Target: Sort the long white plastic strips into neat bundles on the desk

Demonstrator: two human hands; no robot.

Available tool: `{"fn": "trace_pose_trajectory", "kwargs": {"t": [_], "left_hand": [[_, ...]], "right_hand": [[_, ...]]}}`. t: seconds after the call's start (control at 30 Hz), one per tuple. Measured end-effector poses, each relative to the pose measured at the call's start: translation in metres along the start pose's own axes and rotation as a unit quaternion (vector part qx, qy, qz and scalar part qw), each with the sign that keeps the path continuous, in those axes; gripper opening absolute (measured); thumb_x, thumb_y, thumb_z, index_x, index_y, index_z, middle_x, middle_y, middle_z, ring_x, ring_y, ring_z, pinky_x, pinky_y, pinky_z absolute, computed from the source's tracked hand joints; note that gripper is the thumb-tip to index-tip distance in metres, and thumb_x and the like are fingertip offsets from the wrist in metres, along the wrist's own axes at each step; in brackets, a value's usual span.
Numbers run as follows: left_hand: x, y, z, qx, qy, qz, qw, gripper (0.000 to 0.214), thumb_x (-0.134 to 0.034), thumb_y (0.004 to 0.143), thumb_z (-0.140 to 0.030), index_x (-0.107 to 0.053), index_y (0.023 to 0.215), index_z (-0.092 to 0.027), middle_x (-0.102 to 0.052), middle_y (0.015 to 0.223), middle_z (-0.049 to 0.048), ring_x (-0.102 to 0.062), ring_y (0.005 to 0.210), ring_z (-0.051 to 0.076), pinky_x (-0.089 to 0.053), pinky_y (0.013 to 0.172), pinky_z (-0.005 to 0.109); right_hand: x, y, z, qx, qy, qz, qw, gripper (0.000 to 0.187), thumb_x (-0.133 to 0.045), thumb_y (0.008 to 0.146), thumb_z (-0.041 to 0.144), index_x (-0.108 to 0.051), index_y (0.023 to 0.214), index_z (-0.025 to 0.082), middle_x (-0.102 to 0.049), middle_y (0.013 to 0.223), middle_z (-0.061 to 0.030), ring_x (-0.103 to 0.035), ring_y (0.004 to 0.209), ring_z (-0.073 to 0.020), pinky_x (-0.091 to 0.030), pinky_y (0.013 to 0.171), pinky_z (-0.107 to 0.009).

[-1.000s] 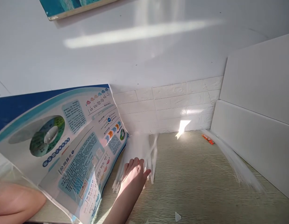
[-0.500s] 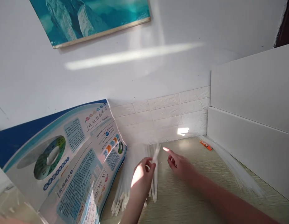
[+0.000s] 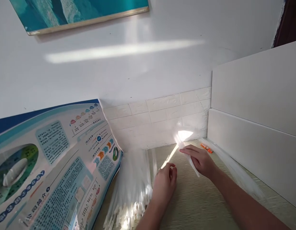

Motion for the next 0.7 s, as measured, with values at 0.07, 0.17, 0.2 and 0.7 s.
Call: {"fn": "trace_pose_trajectory", "kwargs": {"t": [0.07, 0.17, 0.2, 0.7], "left_hand": [[0.009, 0.004, 0.013, 0.039, 0.049, -0.001, 0.998, 0.028, -0.038, 0.102, -0.036, -0.063, 0.109, -0.025, -0.070, 0.077, 0.0013, -0.067, 0.079, 0.019, -0.043, 0.072, 0.027], [0.025, 0.009, 0.038, 0.101, 0.106, -0.011, 0.989, 0.028, -0.040, 0.100, -0.035, -0.062, 0.114, -0.022, -0.072, 0.079, 0.0049, -0.069, 0.078, 0.023, -0.043, 0.068, 0.029], [0.029, 0.009, 0.047, 0.117, 0.124, -0.011, 0.985, 0.029, -0.041, 0.099, -0.035, -0.060, 0.116, -0.021, -0.073, 0.080, 0.0066, -0.070, 0.077, 0.024, -0.043, 0.067, 0.030], [0.016, 0.008, 0.052, 0.129, 0.176, 0.060, 0.974, 0.054, -0.046, 0.086, -0.013, -0.053, 0.139, -0.015, -0.075, 0.090, 0.0124, -0.070, 0.087, 0.025, -0.044, 0.085, 0.033]], "right_hand": [[-0.007, -0.002, -0.001, -0.017, -0.050, 0.073, 0.996, 0.045, -0.037, 0.096, 0.016, -0.073, 0.119, 0.027, -0.072, 0.111, -0.0048, -0.066, 0.096, -0.0187, -0.052, 0.083, -0.032], [-0.025, -0.016, -0.025, -0.126, -0.095, 0.216, 0.964, 0.043, -0.043, 0.087, 0.012, -0.080, 0.097, 0.029, -0.074, 0.095, -0.0029, -0.068, 0.089, -0.0200, -0.051, 0.076, -0.031], [-0.032, -0.025, -0.035, -0.172, -0.092, 0.262, 0.945, 0.042, -0.044, 0.084, 0.011, -0.081, 0.095, 0.028, -0.074, 0.088, -0.0031, -0.069, 0.082, -0.0199, -0.051, 0.071, -0.030], [-0.017, -0.038, -0.058, -0.314, -0.219, 0.233, 0.894, 0.016, -0.048, 0.075, 0.008, -0.047, 0.087, 0.020, -0.056, 0.081, -0.0061, -0.044, 0.062, -0.0161, -0.023, 0.057, -0.031]]}}
Point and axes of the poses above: each hand's wrist, its own y-axis towards the middle knuckle, its own x-axis out of the back of the hand, z = x × y, the point moved 10 cm from there along y, towards the middle knuckle
